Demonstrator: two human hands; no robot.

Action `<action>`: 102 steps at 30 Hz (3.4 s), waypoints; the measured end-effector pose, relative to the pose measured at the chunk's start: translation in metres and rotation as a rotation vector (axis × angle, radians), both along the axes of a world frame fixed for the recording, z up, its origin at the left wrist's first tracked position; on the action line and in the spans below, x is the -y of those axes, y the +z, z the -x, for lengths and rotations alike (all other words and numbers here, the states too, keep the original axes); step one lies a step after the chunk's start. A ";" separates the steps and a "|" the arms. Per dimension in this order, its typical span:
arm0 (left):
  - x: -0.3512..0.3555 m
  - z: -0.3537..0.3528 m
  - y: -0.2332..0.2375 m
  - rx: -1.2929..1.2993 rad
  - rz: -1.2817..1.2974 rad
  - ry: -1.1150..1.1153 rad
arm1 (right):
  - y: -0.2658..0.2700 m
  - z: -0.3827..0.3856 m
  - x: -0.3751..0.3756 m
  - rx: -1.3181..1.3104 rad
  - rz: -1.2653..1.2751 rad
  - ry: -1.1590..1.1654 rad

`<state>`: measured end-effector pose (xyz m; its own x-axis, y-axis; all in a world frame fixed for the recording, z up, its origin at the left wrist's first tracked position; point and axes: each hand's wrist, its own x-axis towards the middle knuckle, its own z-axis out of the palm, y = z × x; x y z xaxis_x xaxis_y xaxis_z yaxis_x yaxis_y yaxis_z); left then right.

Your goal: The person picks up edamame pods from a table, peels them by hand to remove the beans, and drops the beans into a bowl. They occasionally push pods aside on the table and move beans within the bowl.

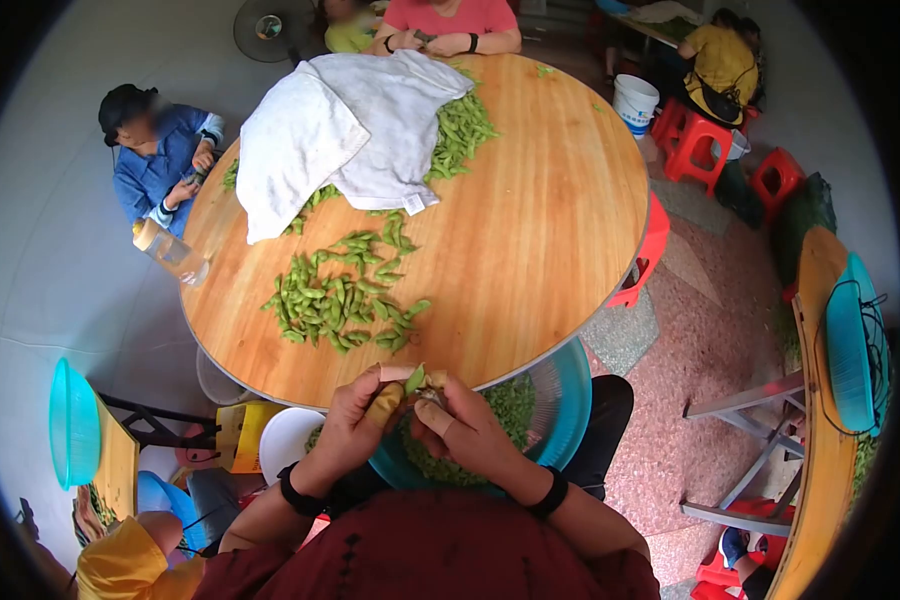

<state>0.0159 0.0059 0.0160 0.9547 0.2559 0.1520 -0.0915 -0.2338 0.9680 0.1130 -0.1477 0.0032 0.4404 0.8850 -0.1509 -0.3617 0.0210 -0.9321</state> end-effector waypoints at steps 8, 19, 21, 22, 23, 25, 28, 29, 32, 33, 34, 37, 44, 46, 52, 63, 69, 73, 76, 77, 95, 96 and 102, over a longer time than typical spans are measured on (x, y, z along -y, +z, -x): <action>0.008 -0.003 -0.003 0.071 -0.110 0.035 | -0.002 0.001 0.006 -0.104 -0.119 -0.017; 0.018 0.015 -0.002 0.216 -0.244 -0.024 | 0.014 0.008 0.022 -0.165 -0.083 0.043; 0.021 0.020 -0.009 0.145 0.064 -0.120 | 0.014 0.009 0.028 -0.267 -0.076 0.069; 0.021 0.021 -0.013 -0.020 0.375 -0.149 | 0.016 0.006 0.030 -0.394 -0.041 0.101; 0.022 0.021 -0.017 -0.191 0.685 -0.172 | 0.016 0.003 0.032 -0.522 -0.006 0.134; 0.026 0.015 -0.016 -0.238 0.647 -0.147 | 0.000 -0.005 0.036 -0.590 -0.010 0.146; 0.027 0.003 -0.021 -0.090 -0.033 -0.072 | -0.009 -0.009 0.039 -0.564 0.104 0.090; 0.026 0.000 -0.023 0.119 -0.669 -0.015 | -0.008 -0.011 0.038 -0.466 0.227 0.025; 0.034 -0.006 -0.014 0.077 -0.800 -0.012 | 0.005 -0.011 0.038 -0.245 0.327 0.022; 0.037 -0.007 -0.013 0.070 -0.801 -0.018 | 0.005 -0.011 0.039 -0.254 0.326 0.021; 0.039 -0.008 -0.012 0.054 -0.772 0.007 | 0.004 -0.010 0.039 -0.201 0.303 0.022; 0.036 -0.006 -0.019 0.015 -0.569 0.041 | 0.002 -0.009 0.038 -0.144 0.280 0.015; 0.021 -0.001 -0.031 -0.296 -0.004 0.004 | -0.037 -0.013 0.037 -0.247 0.243 0.098; 0.019 0.002 -0.031 -0.217 -0.194 0.014 | -0.035 -0.007 0.034 0.223 0.233 -0.077; 0.029 0.013 -0.015 -0.129 -0.346 0.016 | -0.012 0.004 0.028 0.910 0.149 -0.243; 0.026 0.025 -0.014 -0.185 -0.296 -0.116 | -0.038 0.011 0.021 0.913 0.111 -0.168; 0.022 0.021 -0.015 -0.160 -0.394 -0.098 | -0.034 -0.003 0.024 0.938 0.024 -0.131; 0.028 0.015 -0.010 -0.229 -0.321 0.020 | -0.027 0.002 0.027 0.621 0.103 -0.122; 0.035 0.010 -0.013 -0.283 -0.041 0.160 | -0.018 0.004 0.027 0.258 0.199 -0.168; 0.035 0.009 -0.017 -0.246 0.082 0.200 | -0.015 0.004 0.027 0.162 0.192 -0.192; 0.029 0.016 -0.024 -0.031 -0.509 0.128 | -0.013 0.006 0.022 1.123 -0.018 -0.247; 0.028 0.016 -0.023 -0.033 -0.514 0.138 | -0.012 0.006 0.023 1.122 -0.028 -0.241; 0.023 0.029 -0.012 -0.073 -0.331 -0.126 | -0.003 -0.003 0.030 0.578 0.239 0.119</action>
